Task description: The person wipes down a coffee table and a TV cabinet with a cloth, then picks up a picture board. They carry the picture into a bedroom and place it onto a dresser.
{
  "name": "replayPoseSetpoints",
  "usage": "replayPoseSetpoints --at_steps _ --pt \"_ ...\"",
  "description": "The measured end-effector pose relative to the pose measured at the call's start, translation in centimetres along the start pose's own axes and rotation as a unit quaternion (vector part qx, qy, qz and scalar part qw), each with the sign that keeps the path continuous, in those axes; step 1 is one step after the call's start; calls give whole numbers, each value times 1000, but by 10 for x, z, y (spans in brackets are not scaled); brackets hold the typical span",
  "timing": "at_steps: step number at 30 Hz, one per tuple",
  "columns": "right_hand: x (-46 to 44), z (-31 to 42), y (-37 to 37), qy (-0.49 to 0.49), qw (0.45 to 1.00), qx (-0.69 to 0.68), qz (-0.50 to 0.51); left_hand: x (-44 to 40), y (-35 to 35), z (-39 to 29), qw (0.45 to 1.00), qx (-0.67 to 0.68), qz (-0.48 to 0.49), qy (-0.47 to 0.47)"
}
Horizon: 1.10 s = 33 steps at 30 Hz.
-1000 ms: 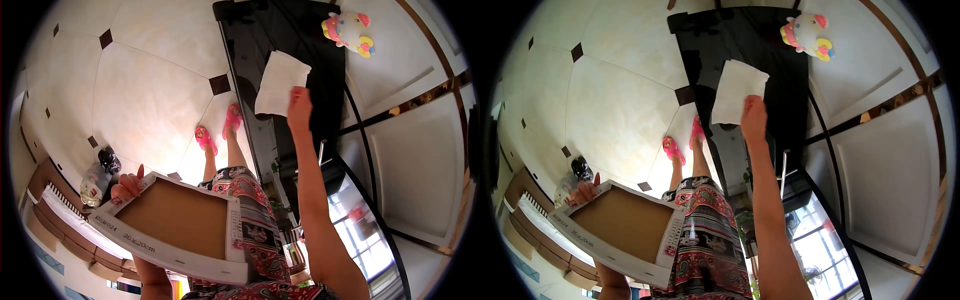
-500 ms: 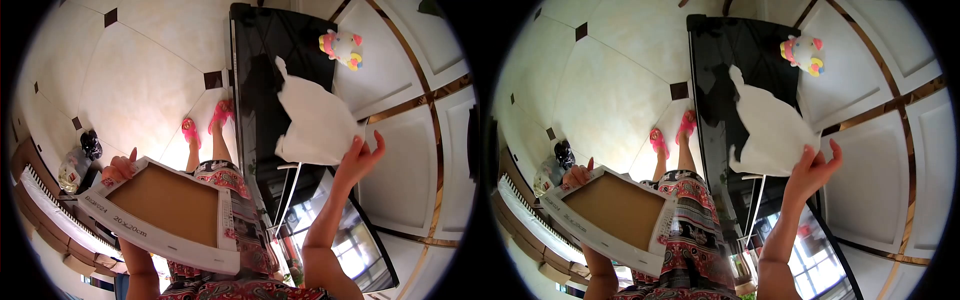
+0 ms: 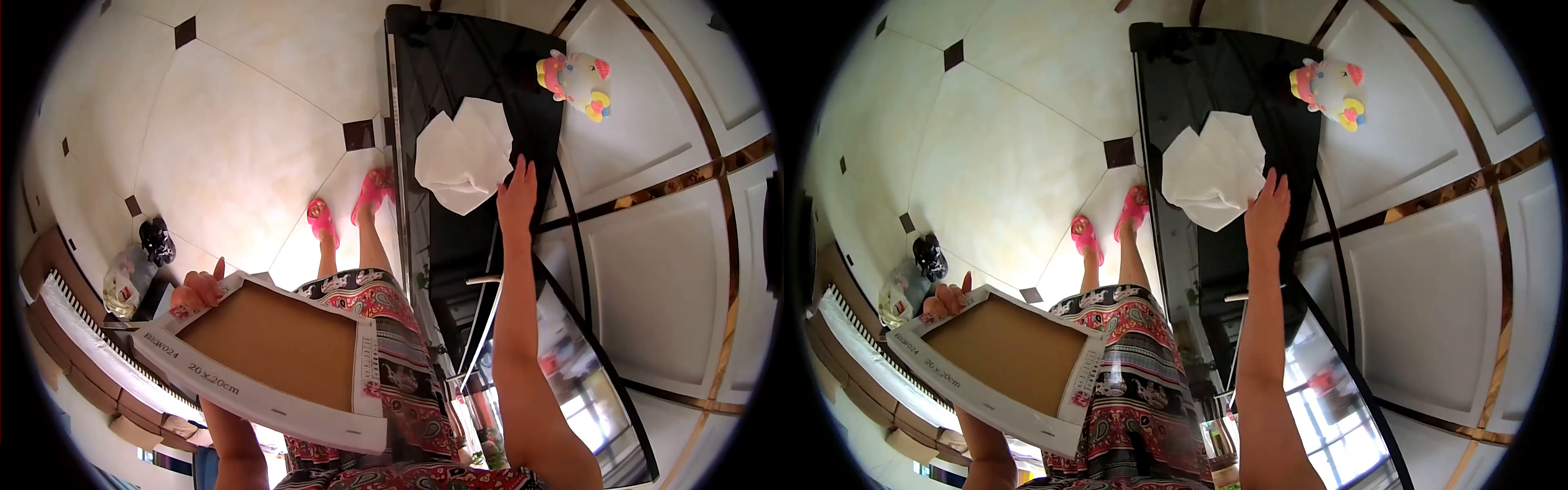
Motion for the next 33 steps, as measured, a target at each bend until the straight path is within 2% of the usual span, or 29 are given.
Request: replayPoseSetpoints --at_steps 1,2,4,6,8,11,14,16,18,20,22,24,26,31,32,33 --pt "-1 -9 2 -24 994 -83 -60 0 3 3 999 -15 -35 12" --pt "0 0 -4 -15 984 -160 -71 2 7 6 997 -31 -71 25" --pt "9 25 -50 -44 968 -237 -66 -3 5 10 997 -25 -60 29" --pt "21 95 -77 -147 987 -10 69 -8 9 14 999 1 -52 12" --pt "7 142 -77 -20 994 -60 -94 -2 29 17 996 79 -35 21" --pt "-56 181 -57 75 983 -76 -150 -14 29 25 997 66 -23 28" --pt "-54 152 -56 103 983 -76 -134 -26 22 32 997 60 -15 36" --pt "-27 75 -77 -45 995 -6 -89 -32 20 34 997 63 -6 39" --pt "-24 -9 -86 -137 982 35 -125 -37 16 38 997 66 2 42" --pt "-33 -79 -79 -244 960 -39 -133 -43 13 43 997 66 8 45" --pt "-30 -123 -81 -382 914 -90 -98 -44 10 48 996 69 16 50" --pt "-26 -130 -86 -411 899 -106 -108 -47 8 52 996 72 20 52" --pt "2 -156 -94 -585 799 -109 -87 -49 9 52 996 70 22 52" --pt "67 -191 -120 -717 681 -136 -64 -55 5 54 995 76 27 57" --pt "74 -199 -126 -715 681 -130 -89 -56 4 52 996 69 29 58" --pt "70 -198 -123 -686 717 -89 -90 -57 4 52 996 68 29 58"
Point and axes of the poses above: each hand's wrist, its own x-axis away from the middle knuckle, its own y-axis out of the back of the hand, z = x × y, the point moved 9 cm from there along -x, towards the middle knuckle, and after that the axes turned 14 degrees about -y, right-handed, at the moved point
